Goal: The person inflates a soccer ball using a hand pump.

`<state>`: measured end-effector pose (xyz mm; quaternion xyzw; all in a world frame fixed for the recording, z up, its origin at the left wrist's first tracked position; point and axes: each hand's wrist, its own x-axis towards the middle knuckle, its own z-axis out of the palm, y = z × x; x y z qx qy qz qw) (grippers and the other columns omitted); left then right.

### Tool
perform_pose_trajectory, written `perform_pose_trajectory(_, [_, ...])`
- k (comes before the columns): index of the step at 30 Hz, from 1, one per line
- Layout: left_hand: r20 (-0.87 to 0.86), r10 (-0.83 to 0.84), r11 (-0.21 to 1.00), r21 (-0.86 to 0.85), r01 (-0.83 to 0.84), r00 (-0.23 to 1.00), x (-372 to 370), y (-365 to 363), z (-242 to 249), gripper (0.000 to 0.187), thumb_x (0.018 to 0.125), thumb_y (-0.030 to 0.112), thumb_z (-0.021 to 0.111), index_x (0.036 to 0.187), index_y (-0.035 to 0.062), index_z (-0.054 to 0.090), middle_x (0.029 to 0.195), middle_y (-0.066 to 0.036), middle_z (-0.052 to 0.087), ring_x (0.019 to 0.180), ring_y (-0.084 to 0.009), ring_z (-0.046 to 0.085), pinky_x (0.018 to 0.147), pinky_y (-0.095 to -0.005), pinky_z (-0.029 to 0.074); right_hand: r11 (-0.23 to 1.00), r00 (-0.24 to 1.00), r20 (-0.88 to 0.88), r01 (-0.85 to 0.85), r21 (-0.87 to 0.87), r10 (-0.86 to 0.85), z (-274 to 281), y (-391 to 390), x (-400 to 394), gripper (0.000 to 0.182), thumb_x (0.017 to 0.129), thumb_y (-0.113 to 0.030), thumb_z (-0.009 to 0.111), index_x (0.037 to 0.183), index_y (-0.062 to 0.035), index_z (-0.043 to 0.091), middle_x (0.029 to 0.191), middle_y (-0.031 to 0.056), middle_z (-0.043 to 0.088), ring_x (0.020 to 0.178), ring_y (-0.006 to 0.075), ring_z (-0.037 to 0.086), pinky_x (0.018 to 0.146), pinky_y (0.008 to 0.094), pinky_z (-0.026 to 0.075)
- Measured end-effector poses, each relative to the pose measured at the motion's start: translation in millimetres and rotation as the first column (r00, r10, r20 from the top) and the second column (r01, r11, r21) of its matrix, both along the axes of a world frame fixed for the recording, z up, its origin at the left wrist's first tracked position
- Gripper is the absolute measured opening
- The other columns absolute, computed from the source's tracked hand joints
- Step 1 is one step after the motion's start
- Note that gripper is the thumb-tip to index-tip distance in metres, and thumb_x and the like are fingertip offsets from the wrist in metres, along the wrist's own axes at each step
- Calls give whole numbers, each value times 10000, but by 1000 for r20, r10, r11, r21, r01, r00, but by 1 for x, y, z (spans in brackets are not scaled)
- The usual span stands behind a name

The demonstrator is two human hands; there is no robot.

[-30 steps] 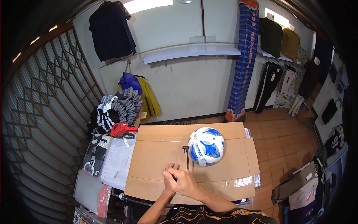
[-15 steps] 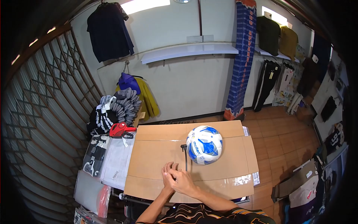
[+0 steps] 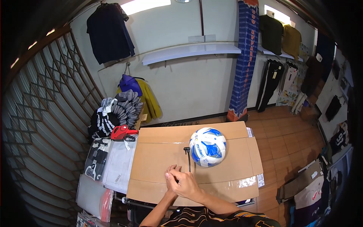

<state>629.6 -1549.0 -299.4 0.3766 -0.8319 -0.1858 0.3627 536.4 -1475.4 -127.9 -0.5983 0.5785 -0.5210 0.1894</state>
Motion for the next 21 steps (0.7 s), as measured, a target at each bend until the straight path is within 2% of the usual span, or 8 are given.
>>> perform_pose_trajectory(2, [-37,-11,999,36,12,999,2,-1,-8,413,928,293,669,1268,62,640,1327,-183,550,1298,-389,463,1092,-550,341,1000,1000,4,20,16,-20,-14,-3,2,209,988,-176,621,861,-14,658,631,243,592,554,425,623,508,464,471])
perform_pose_trajectory(4, [-8,11,1000,-11,-11,1000,-1,-3,-11,416,938,316,663,1268,64,639,1332,-184,546,1298,-392,459,1098,-556,338,997,999,-18,44,61,-43,-27,-4,1,245,991,-237,619,876,-31,688,661,229,652,603,443,667,555,505,539])
perform_pose_trajectory(11, [13,10,1000,19,-10,1000,-1,-6,-26,422,956,331,650,1289,75,619,1344,-182,536,1318,-389,448,1109,-569,322,994,992,55,111,-13,-110,-40,0,6,199,981,-189,630,873,-27,676,631,237,605,554,424,622,522,468,481])
perform_pose_trajectory(13, [106,54,984,-177,-34,993,-3,-5,-21,393,892,230,670,1234,39,636,1292,-178,553,1258,-359,499,1025,-489,418,992,996,-19,90,94,-89,-39,3,7,251,986,-257,634,901,-31,704,715,251,676,642,443,686,594,507,559])
perform_pose_trajectory(14, [109,51,984,-177,-31,993,-2,-3,-21,393,892,230,670,1234,39,636,1292,-178,553,1258,-359,499,1025,-489,418,991,996,-17,93,94,-92,-35,5,6,251,986,-257,634,901,-31,704,715,251,676,642,443,686,594,507,559])
perform_pose_trajectory(16, [62,16,999,-40,-14,998,-1,-2,-19,408,957,326,652,1288,89,617,1361,-182,529,1325,-388,459,1095,-593,328,997,999,-31,14,81,-12,-11,13,2,196,979,-203,647,910,-26,694,627,222,615,544,405,614,524,440,480])
perform_pose_trajectory(19, [105,57,996,-69,-50,993,-4,5,3,420,954,329,655,1291,80,613,1369,-182,526,1320,-388,468,1086,-591,340,997,998,33,-58,-46,59,38,33,-5,187,989,-192,646,939,-21,701,645,201,635,565,379,624,543,404,488])
perform_pose_trajectory(21, [100,42,998,-60,-36,994,-2,6,7,431,942,324,659,1293,78,614,1364,-182,529,1324,-386,464,1093,-586,332,997,994,81,-76,-13,77,66,46,-13,181,995,-177,637,940,-15,699,666,201,645,590,376,637,559,398,496])
